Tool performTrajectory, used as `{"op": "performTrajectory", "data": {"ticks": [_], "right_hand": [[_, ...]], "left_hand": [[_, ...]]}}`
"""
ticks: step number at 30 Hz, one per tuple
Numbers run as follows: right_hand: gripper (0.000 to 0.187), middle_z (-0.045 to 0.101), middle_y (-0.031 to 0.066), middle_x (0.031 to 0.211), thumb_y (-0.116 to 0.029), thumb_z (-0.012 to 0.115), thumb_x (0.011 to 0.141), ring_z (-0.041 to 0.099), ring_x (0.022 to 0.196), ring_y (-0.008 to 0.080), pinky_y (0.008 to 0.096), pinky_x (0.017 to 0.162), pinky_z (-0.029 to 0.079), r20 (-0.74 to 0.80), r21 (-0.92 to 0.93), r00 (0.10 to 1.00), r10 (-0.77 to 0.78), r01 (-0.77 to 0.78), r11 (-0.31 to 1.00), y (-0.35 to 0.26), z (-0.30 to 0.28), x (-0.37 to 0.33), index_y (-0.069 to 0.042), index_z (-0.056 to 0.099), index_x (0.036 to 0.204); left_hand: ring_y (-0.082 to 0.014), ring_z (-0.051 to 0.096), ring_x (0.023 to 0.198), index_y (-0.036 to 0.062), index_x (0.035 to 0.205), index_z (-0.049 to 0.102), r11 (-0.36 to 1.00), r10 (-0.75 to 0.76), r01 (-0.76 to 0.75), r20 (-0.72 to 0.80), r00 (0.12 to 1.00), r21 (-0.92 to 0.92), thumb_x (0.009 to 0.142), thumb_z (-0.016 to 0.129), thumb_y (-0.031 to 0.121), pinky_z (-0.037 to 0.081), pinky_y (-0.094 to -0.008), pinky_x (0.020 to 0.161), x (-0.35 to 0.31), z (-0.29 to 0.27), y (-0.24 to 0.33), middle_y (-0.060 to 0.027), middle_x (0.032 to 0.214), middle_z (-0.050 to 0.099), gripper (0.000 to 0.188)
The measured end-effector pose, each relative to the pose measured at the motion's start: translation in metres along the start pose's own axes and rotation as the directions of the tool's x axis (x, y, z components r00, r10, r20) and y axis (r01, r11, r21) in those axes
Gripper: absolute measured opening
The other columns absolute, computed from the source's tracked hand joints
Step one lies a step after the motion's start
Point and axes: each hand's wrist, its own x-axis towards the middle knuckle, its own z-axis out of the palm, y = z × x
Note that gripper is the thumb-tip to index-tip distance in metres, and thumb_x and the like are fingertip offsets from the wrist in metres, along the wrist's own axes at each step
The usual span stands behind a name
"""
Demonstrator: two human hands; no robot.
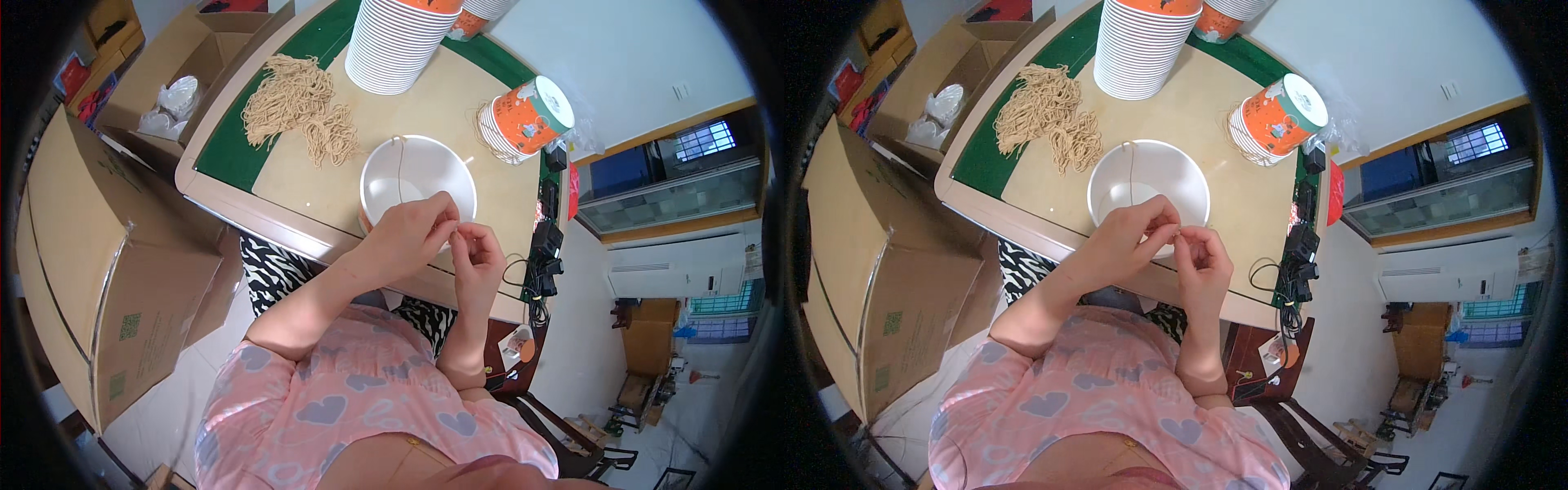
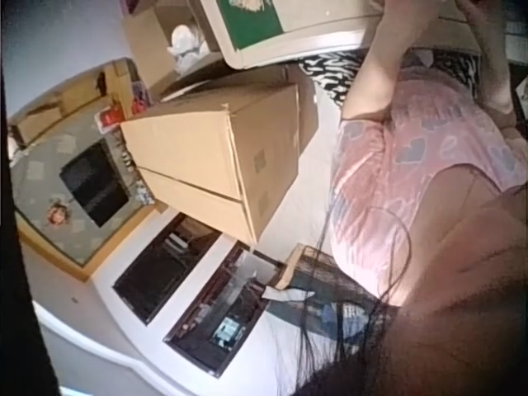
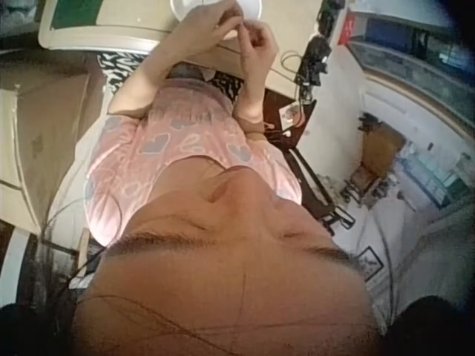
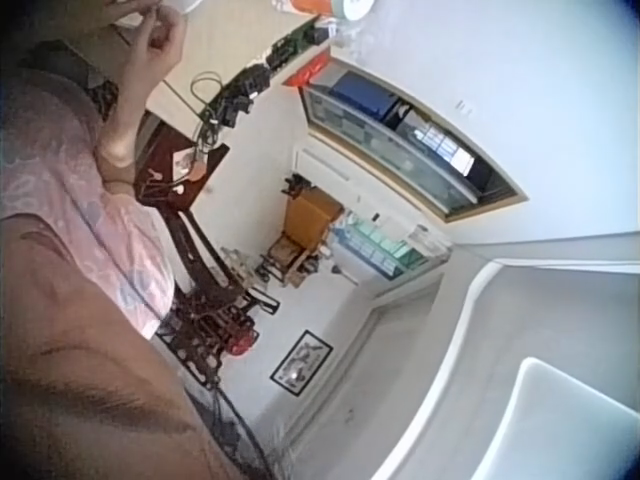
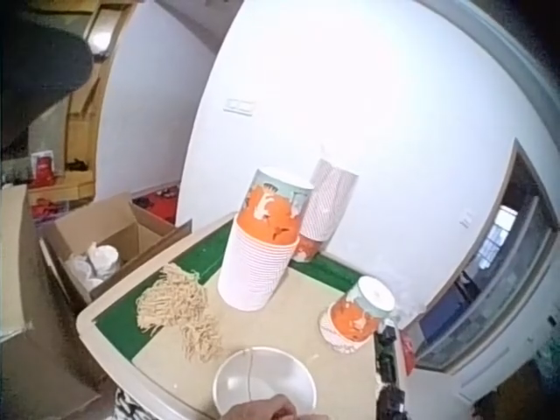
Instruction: Securing paper bowls with rubber bands for packaging.
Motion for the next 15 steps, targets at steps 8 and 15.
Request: {"op": "performTrajectory", "data": {"ticks": [8, 15], "right_hand": [[0.008, 0.059, -0.0031, 0.077, 0.001, 0.060, 0.087, 0.045, 0.061, -0.0010, 0.0138, 0.052, 0.033, 0.009, 0.077, 1.000, -0.017, 0.016, 0.997, 0.006, -0.003, -0.001, -0.001, 0.058, 0.095], [0.006, 0.054, -0.0064, 0.073, -0.001, 0.060, 0.088, 0.043, 0.060, -0.0013, 0.0140, 0.052, 0.032, -0.041, 0.005, 0.999, 0.016, -0.016, 1.000, 0.009, -0.003, -0.001, -0.002, 0.062, 0.093]], "left_hand": [[-0.0347, 0.063, 0.072, 0.0009, 0.091, 0.053, 1.000, -0.003, 0.003, 0.003, 1.000, 0.002, 0.090, 0.052, 0.014, 0.048, -0.0413, 0.063, 0.000, 0.001, 0.000, -0.0171, 0.076, 0.063, 0.014], [-0.0324, 0.064, 0.075, 0.0010, 0.095, 0.058, 0.997, -0.062, 0.060, -0.041, 0.997, -0.047, 0.089, 0.053, 0.014, 0.049, -0.0385, 0.065, 0.000, -0.001, 0.002, -0.0175, 0.079, 0.065, 0.015]]}}
